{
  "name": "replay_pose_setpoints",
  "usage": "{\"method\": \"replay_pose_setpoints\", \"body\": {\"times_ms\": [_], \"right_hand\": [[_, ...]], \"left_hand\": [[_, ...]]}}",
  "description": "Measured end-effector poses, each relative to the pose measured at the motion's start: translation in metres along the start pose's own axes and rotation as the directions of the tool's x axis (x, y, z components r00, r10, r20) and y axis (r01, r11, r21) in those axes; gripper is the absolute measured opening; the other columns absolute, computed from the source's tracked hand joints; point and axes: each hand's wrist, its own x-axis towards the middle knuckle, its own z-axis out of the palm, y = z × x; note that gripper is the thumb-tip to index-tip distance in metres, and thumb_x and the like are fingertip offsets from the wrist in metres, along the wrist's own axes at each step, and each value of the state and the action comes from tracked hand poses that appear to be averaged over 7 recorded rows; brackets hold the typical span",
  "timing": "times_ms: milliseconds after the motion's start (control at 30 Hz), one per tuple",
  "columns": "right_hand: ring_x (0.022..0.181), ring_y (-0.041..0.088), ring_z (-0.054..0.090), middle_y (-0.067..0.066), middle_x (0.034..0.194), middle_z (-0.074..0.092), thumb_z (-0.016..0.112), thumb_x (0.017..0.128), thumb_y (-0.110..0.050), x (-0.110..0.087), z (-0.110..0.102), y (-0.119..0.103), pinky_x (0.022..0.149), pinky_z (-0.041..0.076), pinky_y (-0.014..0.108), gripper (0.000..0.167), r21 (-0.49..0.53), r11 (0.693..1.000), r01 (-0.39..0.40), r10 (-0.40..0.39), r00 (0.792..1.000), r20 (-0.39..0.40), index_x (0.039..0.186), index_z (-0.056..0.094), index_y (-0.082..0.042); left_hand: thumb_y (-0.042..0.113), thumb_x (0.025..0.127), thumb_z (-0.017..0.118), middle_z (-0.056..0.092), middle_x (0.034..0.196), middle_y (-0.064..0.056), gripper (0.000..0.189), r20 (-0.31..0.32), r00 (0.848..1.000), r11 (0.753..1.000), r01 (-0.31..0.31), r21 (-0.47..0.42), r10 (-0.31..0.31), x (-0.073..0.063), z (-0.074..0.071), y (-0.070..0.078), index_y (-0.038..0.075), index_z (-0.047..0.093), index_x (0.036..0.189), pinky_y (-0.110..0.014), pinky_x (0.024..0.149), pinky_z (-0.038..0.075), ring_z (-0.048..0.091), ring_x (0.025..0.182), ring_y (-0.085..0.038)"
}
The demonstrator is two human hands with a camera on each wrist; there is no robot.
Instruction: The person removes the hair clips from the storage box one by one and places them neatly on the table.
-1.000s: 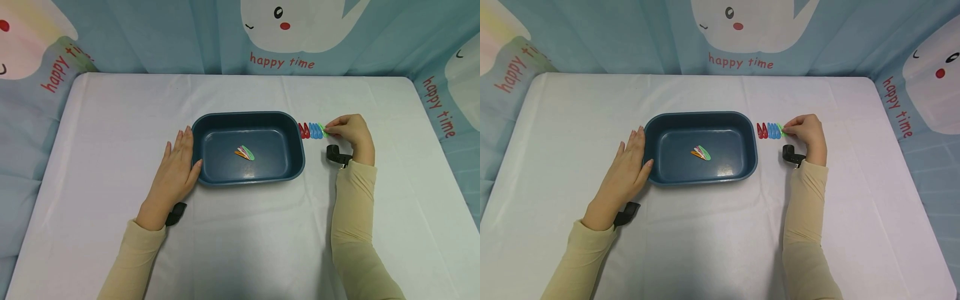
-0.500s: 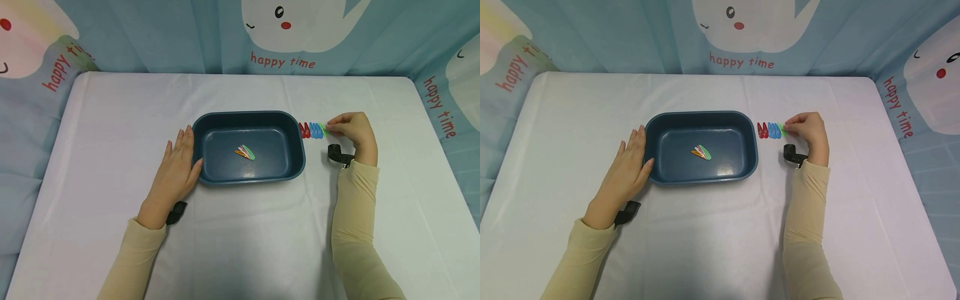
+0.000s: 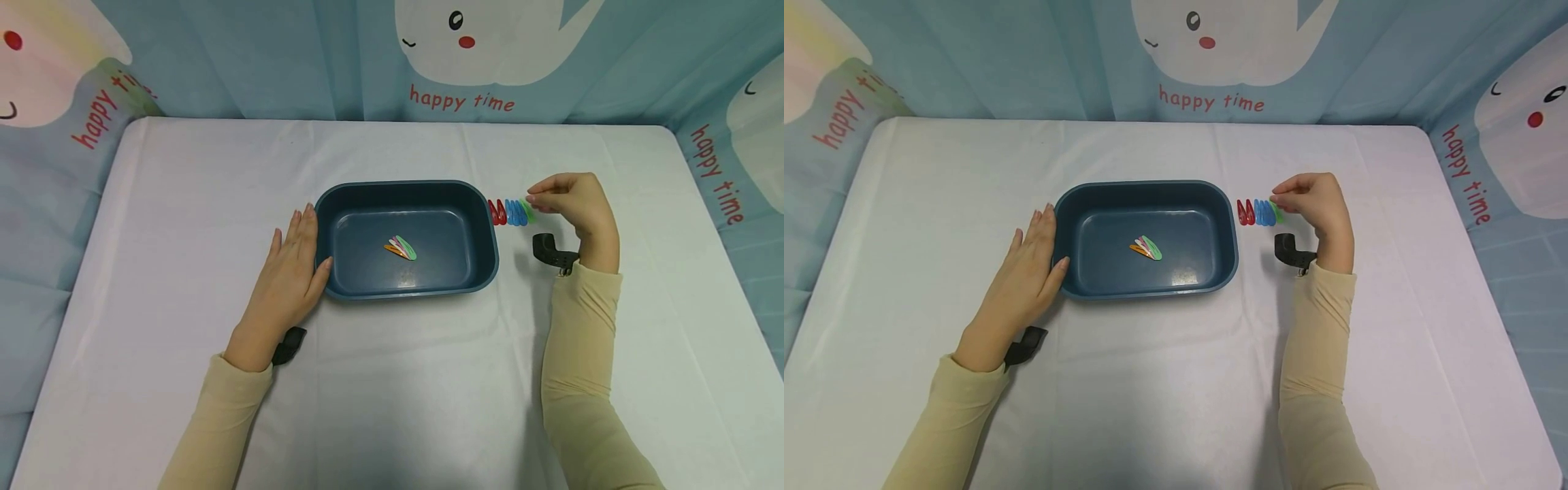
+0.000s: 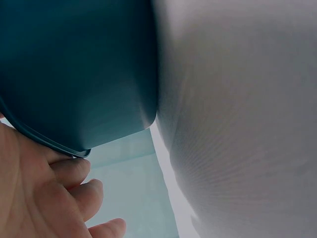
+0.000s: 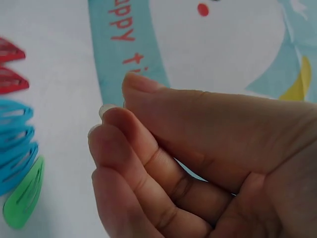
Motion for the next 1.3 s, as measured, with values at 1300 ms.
{"method": "replay_pose_setpoints", "body": {"times_ms": [1300], "right_hand": [[0.061, 0.017, 0.06, 0.004, 0.074, 0.069, 0.071, 0.084, -0.008, -0.023, 0.046, -0.054, 0.058, 0.047, 0.024, 0.016, 0.039, 0.982, 0.185, -0.189, 0.956, 0.222, 0.094, 0.069, 0.005]], "left_hand": [[0.029, 0.1, 0.04, 0.008, 0.155, -0.017, 0.068, -0.002, 1.0, 1.0, -0.003, -0.005, 0.003, 0.0, 0.001, -0.003, -0.004, 0.006, 0.149, -0.056, 0.11, 0.009, 0.006, 0.143, -0.028]]}}
